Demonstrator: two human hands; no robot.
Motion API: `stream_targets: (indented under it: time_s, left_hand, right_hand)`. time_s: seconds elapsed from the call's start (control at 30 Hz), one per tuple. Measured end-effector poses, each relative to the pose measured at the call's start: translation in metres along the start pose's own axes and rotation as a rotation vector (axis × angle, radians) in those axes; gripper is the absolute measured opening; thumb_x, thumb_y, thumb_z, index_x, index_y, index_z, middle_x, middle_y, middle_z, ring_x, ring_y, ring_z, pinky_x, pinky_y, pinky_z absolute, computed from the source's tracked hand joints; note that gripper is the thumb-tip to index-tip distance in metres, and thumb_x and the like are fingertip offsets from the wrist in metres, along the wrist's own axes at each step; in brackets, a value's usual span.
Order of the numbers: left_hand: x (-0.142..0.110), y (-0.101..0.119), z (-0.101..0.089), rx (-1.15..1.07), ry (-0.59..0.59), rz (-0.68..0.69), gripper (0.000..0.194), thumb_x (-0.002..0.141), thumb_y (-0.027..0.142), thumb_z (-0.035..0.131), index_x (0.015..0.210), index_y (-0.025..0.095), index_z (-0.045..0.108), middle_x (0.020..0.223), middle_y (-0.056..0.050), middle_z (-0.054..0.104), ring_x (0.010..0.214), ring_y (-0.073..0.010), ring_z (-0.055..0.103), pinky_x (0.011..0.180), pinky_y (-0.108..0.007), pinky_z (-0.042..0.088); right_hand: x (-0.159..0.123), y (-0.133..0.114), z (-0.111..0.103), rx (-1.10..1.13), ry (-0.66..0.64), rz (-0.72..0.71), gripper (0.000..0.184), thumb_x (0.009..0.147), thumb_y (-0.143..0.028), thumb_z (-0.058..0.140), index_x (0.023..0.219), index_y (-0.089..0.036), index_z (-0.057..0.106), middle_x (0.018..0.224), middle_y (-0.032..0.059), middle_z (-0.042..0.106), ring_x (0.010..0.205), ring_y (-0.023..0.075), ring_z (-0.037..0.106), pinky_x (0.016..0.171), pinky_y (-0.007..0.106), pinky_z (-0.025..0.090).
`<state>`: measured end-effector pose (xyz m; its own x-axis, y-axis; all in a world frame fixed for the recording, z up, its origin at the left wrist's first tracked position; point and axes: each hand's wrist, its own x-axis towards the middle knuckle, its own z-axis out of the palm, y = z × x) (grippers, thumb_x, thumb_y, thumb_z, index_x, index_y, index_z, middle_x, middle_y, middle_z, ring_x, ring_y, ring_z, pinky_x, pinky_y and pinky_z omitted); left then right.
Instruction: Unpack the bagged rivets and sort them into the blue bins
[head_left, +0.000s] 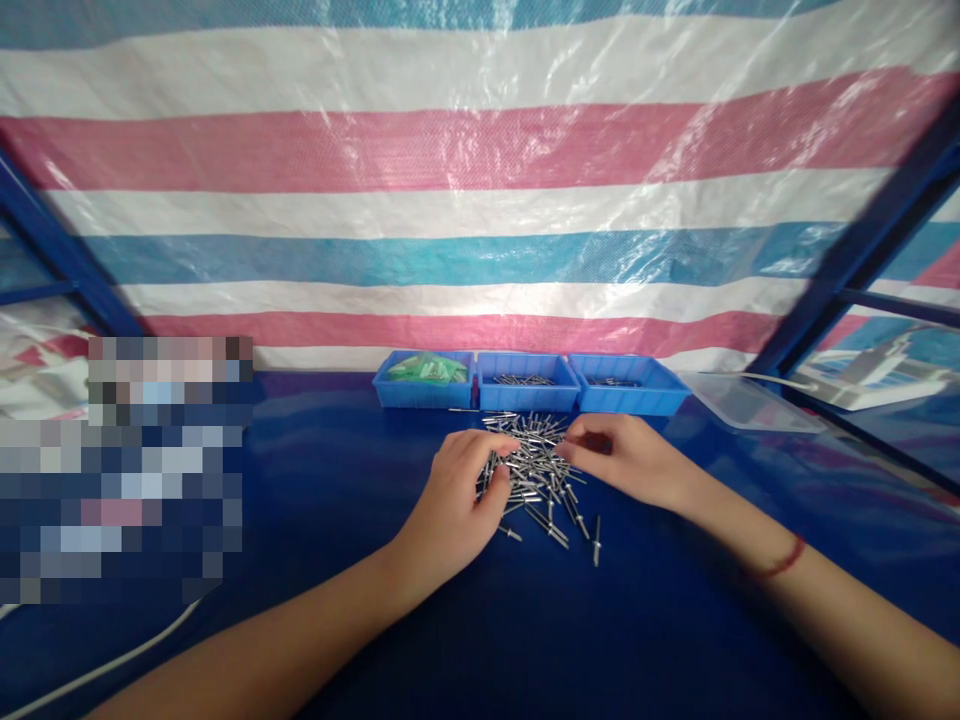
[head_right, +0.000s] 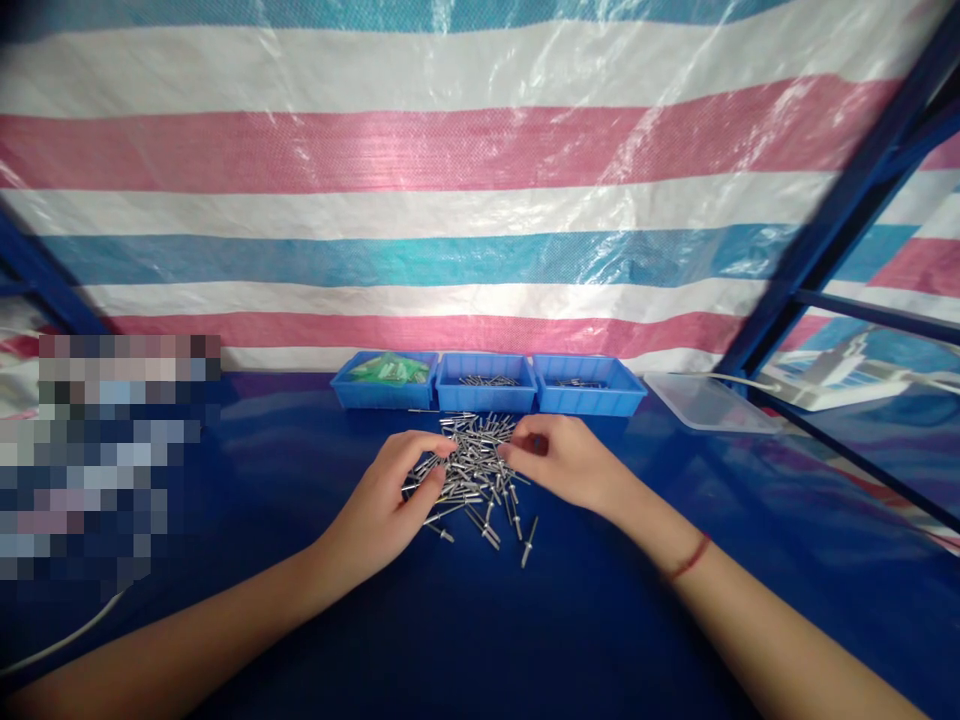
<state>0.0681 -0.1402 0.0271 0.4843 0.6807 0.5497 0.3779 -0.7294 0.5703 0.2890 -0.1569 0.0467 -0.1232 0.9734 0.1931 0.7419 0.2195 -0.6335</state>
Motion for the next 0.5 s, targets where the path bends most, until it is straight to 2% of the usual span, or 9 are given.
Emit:
stream_targets:
  time_s: [0.13,0.3,0.4,0.5]
  left_hand:
    - [0.000,-0.002,0.002,-0.002,0.008,0.011,0.020,0.083,0.009,0.047,0.097,0.020,0.056,0.099,-0.005,0.064,0.100,-0.0203,0.057,0.089,-0.039,0.044]
    - [-0.001,-0.003,0.002,-0.009,0.000,0.012,0.021,0.083,0.008,0.048,0.098,0.020,0.057,0.099,-0.004,0.064,0.101,-0.0200,0.056,0.090,-0.038,0.044]
    - [-0.001,-0.003,0.003,-0.007,0.001,0.008,0.018,0.084,0.010,0.049,0.097,0.020,0.057,0.099,-0.004,0.064,0.101,-0.0202,0.056,0.090,-0.038,0.043]
    - [0.000,-0.003,0.003,-0.014,0.008,-0.015,0.014,0.087,0.018,0.052,0.099,0.020,0.058,0.099,-0.004,0.064,0.100,-0.0203,0.056,0.090,-0.038,0.043]
  right_hand:
    - [-0.006,-0.006,0.016,-0.240,-0.031,-0.068,0.014,0.077,-0.032,0.059,0.074,-0.019,0.061,0.068,0.0010,0.060,0.060,0.0139,0.053,0.056,0.026,0.037]
    - [-0.004,-0.004,0.021,-0.248,-0.001,-0.031,0.012,0.078,-0.021,0.052,0.069,-0.019,0.060,0.066,0.0008,0.060,0.059,0.0138,0.053,0.057,0.027,0.037]
    - [-0.003,-0.007,0.020,-0.145,0.058,0.008,0.014,0.079,-0.022,0.050,0.068,-0.018,0.058,0.063,0.0003,0.059,0.057,0.0134,0.052,0.055,0.027,0.037]
    - [-0.006,-0.017,0.021,0.144,0.042,-0.005,0.020,0.084,-0.032,0.049,0.074,-0.017,0.059,0.066,0.0006,0.058,0.059,0.0129,0.051,0.056,0.026,0.040]
